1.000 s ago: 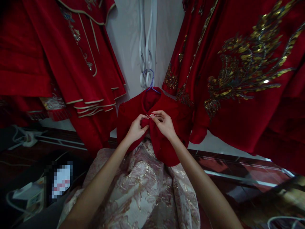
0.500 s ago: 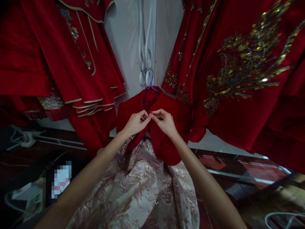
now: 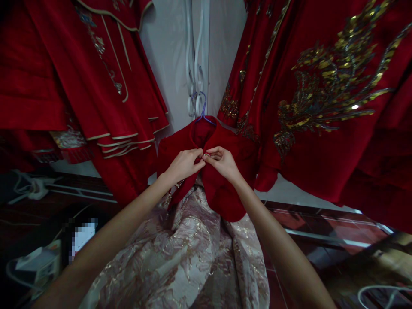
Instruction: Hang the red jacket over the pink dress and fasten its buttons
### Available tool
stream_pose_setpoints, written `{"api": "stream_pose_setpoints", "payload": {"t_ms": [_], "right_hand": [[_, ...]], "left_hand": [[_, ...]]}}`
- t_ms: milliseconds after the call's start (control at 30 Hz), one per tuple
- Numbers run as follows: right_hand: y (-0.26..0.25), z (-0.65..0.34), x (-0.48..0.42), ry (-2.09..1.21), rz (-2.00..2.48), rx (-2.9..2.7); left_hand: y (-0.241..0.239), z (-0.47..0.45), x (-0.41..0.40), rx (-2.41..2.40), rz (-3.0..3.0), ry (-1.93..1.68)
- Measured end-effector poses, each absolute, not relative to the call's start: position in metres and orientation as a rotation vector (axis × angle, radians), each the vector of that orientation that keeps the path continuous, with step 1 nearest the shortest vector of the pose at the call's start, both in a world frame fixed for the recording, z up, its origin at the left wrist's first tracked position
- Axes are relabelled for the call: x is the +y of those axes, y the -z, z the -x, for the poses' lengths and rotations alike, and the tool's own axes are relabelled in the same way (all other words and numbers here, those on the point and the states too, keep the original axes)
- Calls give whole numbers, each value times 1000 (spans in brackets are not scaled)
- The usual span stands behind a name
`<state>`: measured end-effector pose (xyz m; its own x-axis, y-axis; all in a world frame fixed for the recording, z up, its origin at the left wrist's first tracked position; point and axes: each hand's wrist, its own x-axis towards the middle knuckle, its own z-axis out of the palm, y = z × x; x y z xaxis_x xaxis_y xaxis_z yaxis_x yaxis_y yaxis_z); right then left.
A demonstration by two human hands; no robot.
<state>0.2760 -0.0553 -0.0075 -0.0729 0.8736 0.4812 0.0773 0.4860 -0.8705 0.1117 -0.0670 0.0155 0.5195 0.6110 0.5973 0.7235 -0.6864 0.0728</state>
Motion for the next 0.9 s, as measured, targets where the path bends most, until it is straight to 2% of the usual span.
{"api": "stream_pose_setpoints", "payload": {"t_ms": [200,467,600,800,900], "right_hand": [[10,-278,-50,-867,889,-1505],[11,-278,-54,-1045,891,-1416],[15,-278,-50,-1009,875,-1320],[19,-277,-44,-998,880,-1323],[20,-275,-39,-964,865,-1362]], "left_hand": [[-19,-109,-60,-1056,2665,773],[-8,-102,-45,-871,2681,951],[-1,-108,-41,-950,2682,1094],[-9,-105,-30,-876,2722,921],[-13,-101,-22,-867,2726,988]]}}
